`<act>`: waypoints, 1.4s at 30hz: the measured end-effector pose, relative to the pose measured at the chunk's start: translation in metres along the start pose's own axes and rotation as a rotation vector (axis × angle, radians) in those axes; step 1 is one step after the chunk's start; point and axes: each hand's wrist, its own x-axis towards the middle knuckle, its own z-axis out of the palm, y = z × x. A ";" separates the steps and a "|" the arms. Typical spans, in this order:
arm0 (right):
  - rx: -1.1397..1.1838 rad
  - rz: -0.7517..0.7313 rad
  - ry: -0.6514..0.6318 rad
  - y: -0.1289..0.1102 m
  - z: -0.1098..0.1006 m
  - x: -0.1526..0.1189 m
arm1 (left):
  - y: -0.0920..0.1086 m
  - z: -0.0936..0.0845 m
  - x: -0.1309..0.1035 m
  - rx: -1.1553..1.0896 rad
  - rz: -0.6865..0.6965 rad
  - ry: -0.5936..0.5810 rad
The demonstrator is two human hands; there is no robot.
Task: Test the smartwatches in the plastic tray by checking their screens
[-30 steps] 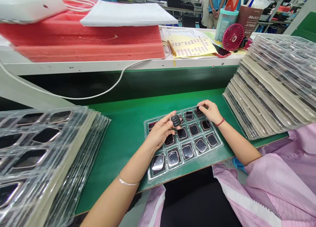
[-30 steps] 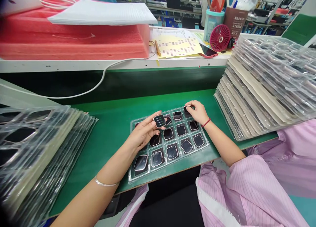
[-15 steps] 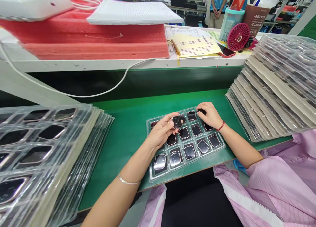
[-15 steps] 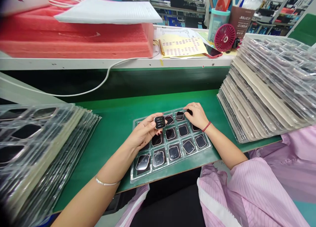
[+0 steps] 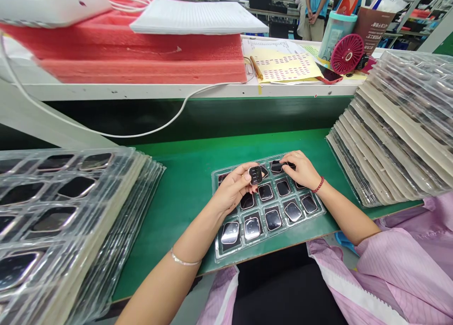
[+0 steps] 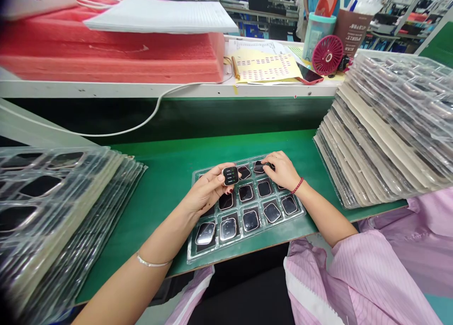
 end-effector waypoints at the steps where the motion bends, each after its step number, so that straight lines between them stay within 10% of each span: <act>1: 0.001 0.000 0.002 0.000 0.000 0.000 | 0.000 0.000 0.000 0.003 0.000 0.002; 31: 0.079 0.013 0.003 -0.009 -0.002 -0.001 | 0.014 0.002 -0.012 0.439 0.116 0.188; 42: 0.019 -0.341 -0.335 -0.081 0.018 -0.012 | -0.001 -0.031 -0.072 0.889 0.150 0.404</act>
